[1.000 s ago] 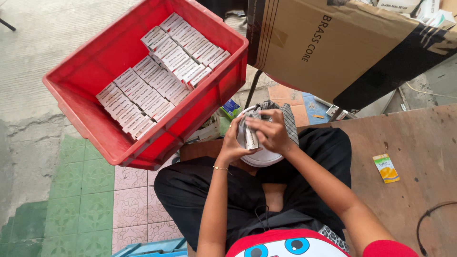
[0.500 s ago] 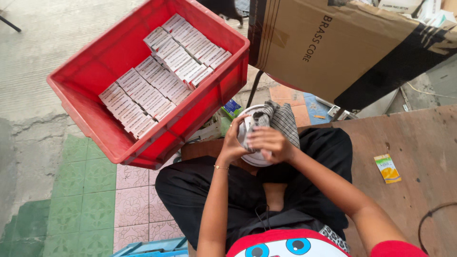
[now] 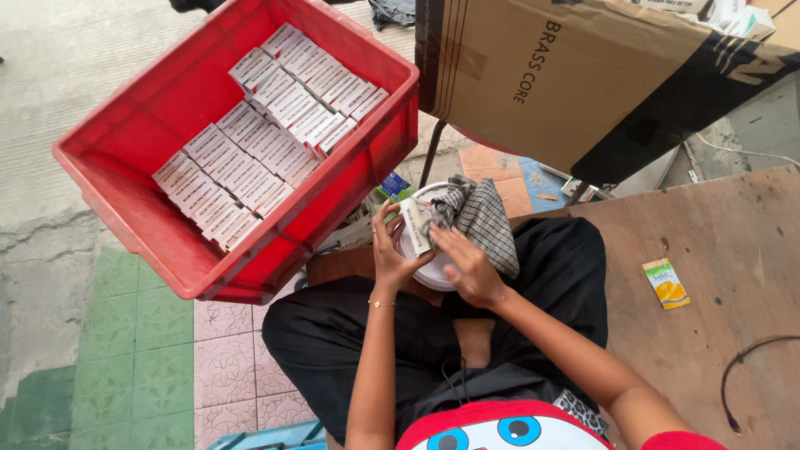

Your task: The person sits on the floor and wipes small white boxes with a cloth, then places them into a red crate. The person repeats this process, taking boxes from a cardboard box, wiping them, and stacking them in the crate.

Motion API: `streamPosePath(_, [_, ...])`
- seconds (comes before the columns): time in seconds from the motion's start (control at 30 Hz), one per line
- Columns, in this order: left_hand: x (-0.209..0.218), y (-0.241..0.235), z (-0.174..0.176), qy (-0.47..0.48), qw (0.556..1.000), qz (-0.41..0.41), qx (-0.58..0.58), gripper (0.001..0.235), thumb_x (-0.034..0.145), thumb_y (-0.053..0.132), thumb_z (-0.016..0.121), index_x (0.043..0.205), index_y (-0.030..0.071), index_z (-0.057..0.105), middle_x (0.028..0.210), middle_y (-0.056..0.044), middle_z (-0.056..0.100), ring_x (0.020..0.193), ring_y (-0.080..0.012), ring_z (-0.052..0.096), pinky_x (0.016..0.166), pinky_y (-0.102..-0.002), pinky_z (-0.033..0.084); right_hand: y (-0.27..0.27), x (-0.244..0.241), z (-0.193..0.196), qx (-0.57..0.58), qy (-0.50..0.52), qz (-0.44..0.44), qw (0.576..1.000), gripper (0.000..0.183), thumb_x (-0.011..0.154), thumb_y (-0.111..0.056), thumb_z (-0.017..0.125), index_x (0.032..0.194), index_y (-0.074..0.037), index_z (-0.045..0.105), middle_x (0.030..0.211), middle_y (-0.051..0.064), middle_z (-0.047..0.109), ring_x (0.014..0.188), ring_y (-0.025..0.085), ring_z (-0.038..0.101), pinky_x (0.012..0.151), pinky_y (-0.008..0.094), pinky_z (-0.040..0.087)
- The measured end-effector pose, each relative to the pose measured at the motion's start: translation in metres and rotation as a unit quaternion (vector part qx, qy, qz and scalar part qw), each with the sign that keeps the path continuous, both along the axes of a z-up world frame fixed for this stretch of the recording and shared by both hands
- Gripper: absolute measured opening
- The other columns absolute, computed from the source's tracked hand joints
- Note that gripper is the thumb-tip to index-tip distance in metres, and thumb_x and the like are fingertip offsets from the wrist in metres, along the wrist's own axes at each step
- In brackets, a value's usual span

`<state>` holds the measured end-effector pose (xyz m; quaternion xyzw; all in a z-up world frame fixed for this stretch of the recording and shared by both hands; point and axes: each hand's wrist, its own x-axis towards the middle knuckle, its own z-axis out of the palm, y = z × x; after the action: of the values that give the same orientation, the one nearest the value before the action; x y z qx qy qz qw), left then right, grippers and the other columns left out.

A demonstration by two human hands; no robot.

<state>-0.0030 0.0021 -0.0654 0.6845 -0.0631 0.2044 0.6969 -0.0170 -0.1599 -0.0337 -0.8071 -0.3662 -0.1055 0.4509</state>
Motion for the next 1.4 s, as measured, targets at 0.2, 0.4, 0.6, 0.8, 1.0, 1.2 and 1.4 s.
streamPosePath(0.2, [-0.013,0.022,0.027,0.044,0.961,-0.015,0.273,0.112,0.045,0.016,0.086,0.139,-0.003,0.028,0.126,-0.026,0.043,0.113,-0.047,0.048,0.097,-0.054,0.042,-0.007,0.01,-0.015,-0.122,-0.153,0.008,0.981,0.059,0.095,-0.046,0.022,0.127,-0.007,0.052,0.132,0.012,0.051,0.124,0.033,0.044,0.105,0.054,0.021])
streamPosePath(0.4, [-0.013,0.011,0.001,0.052,0.959,-0.041,0.275,0.12,0.039,0.025,0.088,0.139,-0.002,0.028,0.135,-0.023,0.039,0.129,-0.0482,0.031,0.107,-0.056,0.023,0.012,0.008,-0.015,-0.151,-0.151,-0.012,0.977,0.063,0.092,-0.051,0.029,0.135,-0.008,0.045,0.138,0.012,0.046,0.128,0.034,0.04,0.104,0.055,0.02])
streamPosePath(0.6, [-0.011,-0.003,-0.007,0.07,0.958,0.023,0.278,0.111,0.042,0.031,0.083,0.138,0.007,0.032,0.138,-0.013,0.042,0.136,-0.0445,0.02,0.104,-0.066,0.016,0.005,0.023,-0.009,-0.202,-0.115,-0.13,0.964,0.057,0.094,-0.042,0.032,0.134,-0.003,0.044,0.136,0.015,0.047,0.126,0.033,0.043,0.102,0.06,0.018])
streamPosePath(0.8, [-0.008,0.004,-0.038,0.064,0.951,0.018,0.301,0.12,0.037,0.034,0.08,0.142,0.01,0.028,0.144,-0.008,0.037,0.141,-0.0385,0.012,0.105,-0.065,0.009,0.022,0.006,-0.024,-0.199,-0.144,-0.054,0.968,0.067,0.087,-0.057,0.032,0.132,-0.01,0.046,0.136,0.01,0.048,0.129,0.028,0.041,0.102,0.059,0.019])
streamPosePath(1.0, [-0.012,-0.005,-0.015,0.073,0.95,0.054,0.299,0.098,0.047,0.027,0.069,0.137,0.009,0.035,0.137,-0.01,0.044,0.138,-0.0397,0.021,0.104,-0.066,0.016,0.025,0.028,-0.014,-0.232,-0.054,-0.133,0.962,0.066,0.091,-0.053,0.03,0.13,-0.004,0.048,0.132,0.017,0.05,0.128,0.03,0.042,0.107,0.058,0.015])
streamPosePath(1.2, [-0.01,0.0,-0.03,0.054,0.956,0.024,0.289,0.131,0.038,0.086,0.058,0.139,0.006,0.031,0.141,-0.015,0.04,0.138,-0.0441,0.014,0.101,-0.07,0.011,0.013,0.014,-0.021,-0.236,-0.15,-0.057,0.958,0.063,0.09,-0.052,0.032,0.133,-0.009,0.045,0.135,0.011,0.049,0.127,0.025,0.043,0.109,0.053,0.012])
streamPosePath(1.4, [-0.006,0.001,-0.043,0.058,0.952,0.034,0.299,0.138,0.028,0.085,0.065,0.139,0.007,0.032,0.14,-0.014,0.042,0.138,-0.0437,0.015,0.103,-0.068,0.01,0.013,0.007,-0.015,-0.214,-0.178,-0.076,0.958,0.062,0.089,-0.051,0.039,0.126,-0.003,0.051,0.129,0.017,0.053,0.122,0.03,0.048,0.107,0.056,0.019])
